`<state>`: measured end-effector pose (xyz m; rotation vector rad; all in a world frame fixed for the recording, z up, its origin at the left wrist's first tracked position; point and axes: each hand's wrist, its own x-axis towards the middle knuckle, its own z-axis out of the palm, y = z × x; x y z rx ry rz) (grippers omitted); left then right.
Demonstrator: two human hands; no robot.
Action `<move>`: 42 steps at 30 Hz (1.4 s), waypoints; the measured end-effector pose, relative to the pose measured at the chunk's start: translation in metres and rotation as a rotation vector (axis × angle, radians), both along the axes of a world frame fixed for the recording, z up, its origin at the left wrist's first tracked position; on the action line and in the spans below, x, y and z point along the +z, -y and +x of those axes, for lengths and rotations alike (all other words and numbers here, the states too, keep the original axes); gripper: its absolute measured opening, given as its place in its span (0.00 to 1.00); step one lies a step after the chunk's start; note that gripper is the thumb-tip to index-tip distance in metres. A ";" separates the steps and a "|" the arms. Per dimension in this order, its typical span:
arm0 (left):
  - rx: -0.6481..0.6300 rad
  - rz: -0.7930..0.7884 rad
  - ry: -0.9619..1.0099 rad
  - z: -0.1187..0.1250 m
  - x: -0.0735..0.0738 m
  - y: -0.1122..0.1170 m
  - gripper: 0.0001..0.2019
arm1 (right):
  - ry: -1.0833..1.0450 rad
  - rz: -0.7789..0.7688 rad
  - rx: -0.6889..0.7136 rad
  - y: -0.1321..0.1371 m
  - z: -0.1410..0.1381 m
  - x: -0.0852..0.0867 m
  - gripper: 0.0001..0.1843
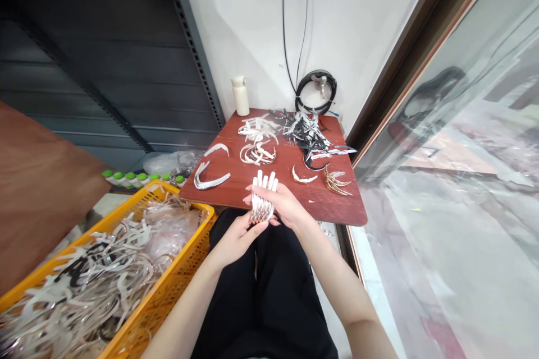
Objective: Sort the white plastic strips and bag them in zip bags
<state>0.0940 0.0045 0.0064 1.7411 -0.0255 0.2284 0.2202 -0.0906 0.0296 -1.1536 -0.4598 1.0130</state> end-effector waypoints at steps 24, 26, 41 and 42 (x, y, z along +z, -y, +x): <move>0.068 -0.164 -0.034 0.011 -0.010 0.001 0.23 | 0.163 0.137 0.079 0.018 0.006 -0.004 0.17; 0.076 -0.154 -0.031 0.012 -0.010 0.001 0.24 | 0.155 0.135 0.070 0.018 0.006 -0.004 0.17; 0.113 -0.154 -0.016 0.013 -0.011 0.001 0.22 | 0.255 0.129 -0.100 0.016 -0.009 -0.010 0.16; 0.109 -0.138 -0.016 0.012 -0.011 0.000 0.22 | 0.265 0.117 -0.105 0.016 -0.009 -0.010 0.16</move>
